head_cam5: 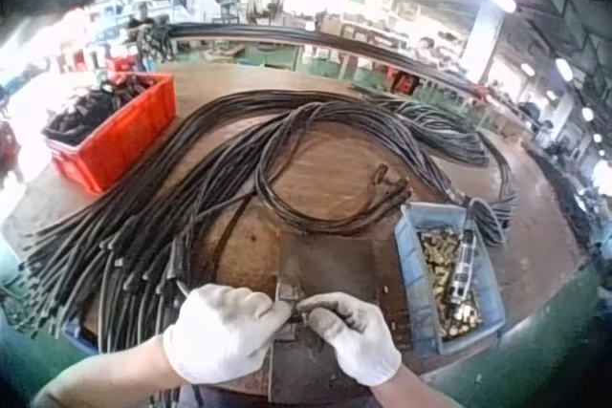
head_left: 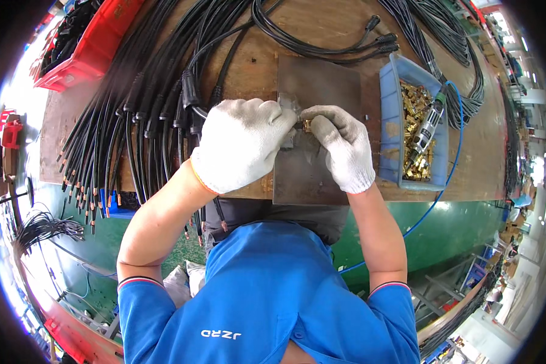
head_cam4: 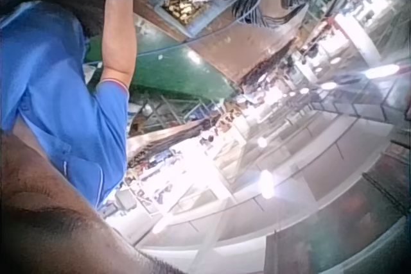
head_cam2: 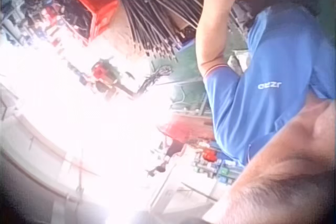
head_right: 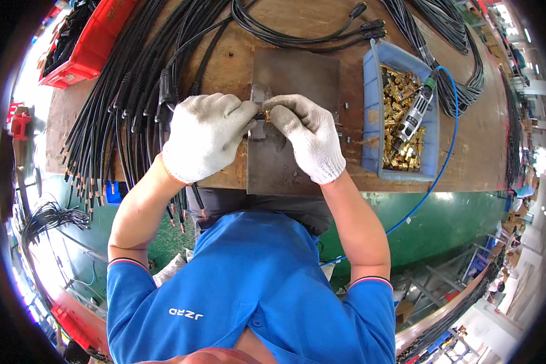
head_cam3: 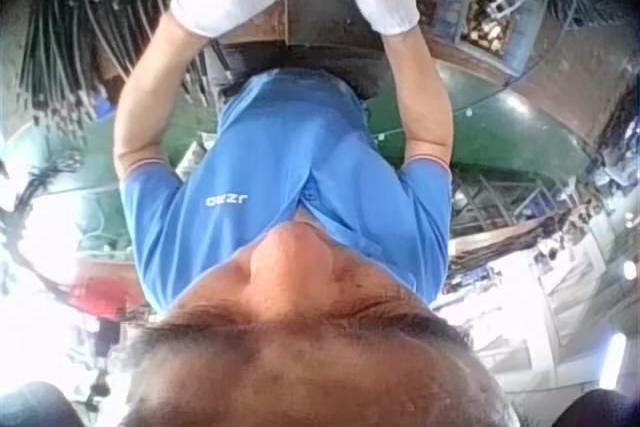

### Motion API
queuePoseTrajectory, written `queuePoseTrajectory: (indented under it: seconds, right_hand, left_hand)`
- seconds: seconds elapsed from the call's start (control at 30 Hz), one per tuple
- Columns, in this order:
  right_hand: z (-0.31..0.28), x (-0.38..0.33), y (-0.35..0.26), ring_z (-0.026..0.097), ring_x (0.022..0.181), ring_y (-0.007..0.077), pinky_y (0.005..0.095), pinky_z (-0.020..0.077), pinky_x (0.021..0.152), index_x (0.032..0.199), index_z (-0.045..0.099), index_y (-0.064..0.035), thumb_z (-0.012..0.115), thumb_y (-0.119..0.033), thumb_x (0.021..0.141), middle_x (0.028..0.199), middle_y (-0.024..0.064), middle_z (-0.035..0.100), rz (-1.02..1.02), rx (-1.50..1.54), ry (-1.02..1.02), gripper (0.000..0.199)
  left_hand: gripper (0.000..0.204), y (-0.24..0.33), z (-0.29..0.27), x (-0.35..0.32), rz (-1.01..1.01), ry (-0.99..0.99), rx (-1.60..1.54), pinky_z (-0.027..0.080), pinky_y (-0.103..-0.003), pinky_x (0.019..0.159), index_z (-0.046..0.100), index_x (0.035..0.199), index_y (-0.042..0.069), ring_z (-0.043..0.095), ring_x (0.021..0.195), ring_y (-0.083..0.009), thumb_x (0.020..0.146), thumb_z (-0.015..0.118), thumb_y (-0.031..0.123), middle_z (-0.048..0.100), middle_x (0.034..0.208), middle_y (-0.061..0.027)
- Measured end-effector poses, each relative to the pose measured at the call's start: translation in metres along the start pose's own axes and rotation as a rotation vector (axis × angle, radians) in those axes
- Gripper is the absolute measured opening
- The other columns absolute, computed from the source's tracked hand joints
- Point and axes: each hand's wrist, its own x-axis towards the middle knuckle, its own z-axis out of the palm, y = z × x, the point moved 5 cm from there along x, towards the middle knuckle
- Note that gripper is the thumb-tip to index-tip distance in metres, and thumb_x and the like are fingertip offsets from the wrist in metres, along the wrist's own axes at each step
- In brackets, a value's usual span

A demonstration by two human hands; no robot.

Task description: The person repeatedly picks up black wires and brass terminals, inserts the terminal onto the wire end, and uses a pneumatic crimping tool to secure the connection. The finished wires are placed on the table, and the process is repeated for multiple units.

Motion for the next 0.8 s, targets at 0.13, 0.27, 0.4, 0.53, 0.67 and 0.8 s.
queuePoseTrajectory:
  seconds: [0.13,0.27,0.4,0.53,0.67,0.8]
  right_hand:
    - [0.0,0.001,-0.001,0.068,0.101,0.0093,0.0258,0.0531,0.092,0.119,0.076,0.0026,0.067,-0.016,0.109,0.108,0.0039,0.077,0.026,0.026,-0.001,0.023]
    - [-0.012,0.004,-0.021,0.068,0.082,0.0104,0.0274,0.0548,0.073,0.119,0.076,0.0027,0.068,-0.019,0.108,0.097,0.0047,0.075,0.046,0.131,0.098,0.025]
    - [-0.018,0.009,-0.045,0.068,0.064,0.0136,0.028,0.0523,0.054,0.117,0.074,0.0013,0.07,-0.02,0.108,0.086,0.0081,0.075,0.048,0.309,0.125,0.024]
    - [-0.022,0.009,-0.051,0.067,0.062,0.0139,0.0284,0.0504,0.053,0.117,0.075,-0.001,0.07,-0.025,0.108,0.086,0.0082,0.075,0.019,0.319,0.121,0.026]
    - [-0.018,0.004,-0.055,0.069,0.063,0.0144,0.0284,0.0505,0.054,0.12,0.075,-0.0034,0.07,-0.03,0.108,0.087,0.0085,0.077,-0.034,0.25,0.129,0.029]
    - [-0.016,-0.016,-0.069,0.072,0.071,0.0149,0.0297,0.0581,0.064,0.125,0.072,0.0007,0.07,-0.024,0.108,0.09,0.0094,0.077,-0.128,0.162,0.107,0.03]
  left_hand:
    - [0.03,-0.004,0.001,-0.003,-0.049,-0.021,-0.012,0.056,-0.045,0.076,0.075,0.111,0.009,0.07,0.087,-0.032,0.084,0.082,0.02,0.068,0.089,-0.0084]
    - [0.057,-0.02,-0.043,0.002,-0.08,0.014,-0.039,0.051,-0.047,0.104,0.074,0.129,0.011,0.065,0.116,-0.0358,0.076,0.089,0.026,0.071,0.118,-0.0106]
    - [0.071,-0.058,-0.065,-0.02,-0.193,-0.075,0.097,0.047,-0.048,0.114,0.07,0.137,0.011,0.059,0.132,-0.0367,0.07,0.091,0.02,0.066,0.136,-0.0112]
    - [0.058,-0.073,-0.055,-0.025,-0.205,-0.072,0.096,0.05,-0.047,0.111,0.072,0.132,0.011,0.062,0.129,-0.0357,0.075,0.086,0.011,0.069,0.134,-0.0102]
    - [0.042,-0.079,-0.051,-0.027,-0.198,0.016,0.072,0.051,-0.047,0.107,0.077,0.119,0.011,0.067,0.122,-0.0337,0.077,0.084,0.009,0.074,0.124,-0.0071]
    - [0.042,-0.053,-0.052,-0.018,-0.122,-0.038,0.065,0.051,-0.046,0.107,0.077,0.117,0.011,0.067,0.121,-0.0325,0.076,0.086,0.014,0.074,0.123,-0.0069]
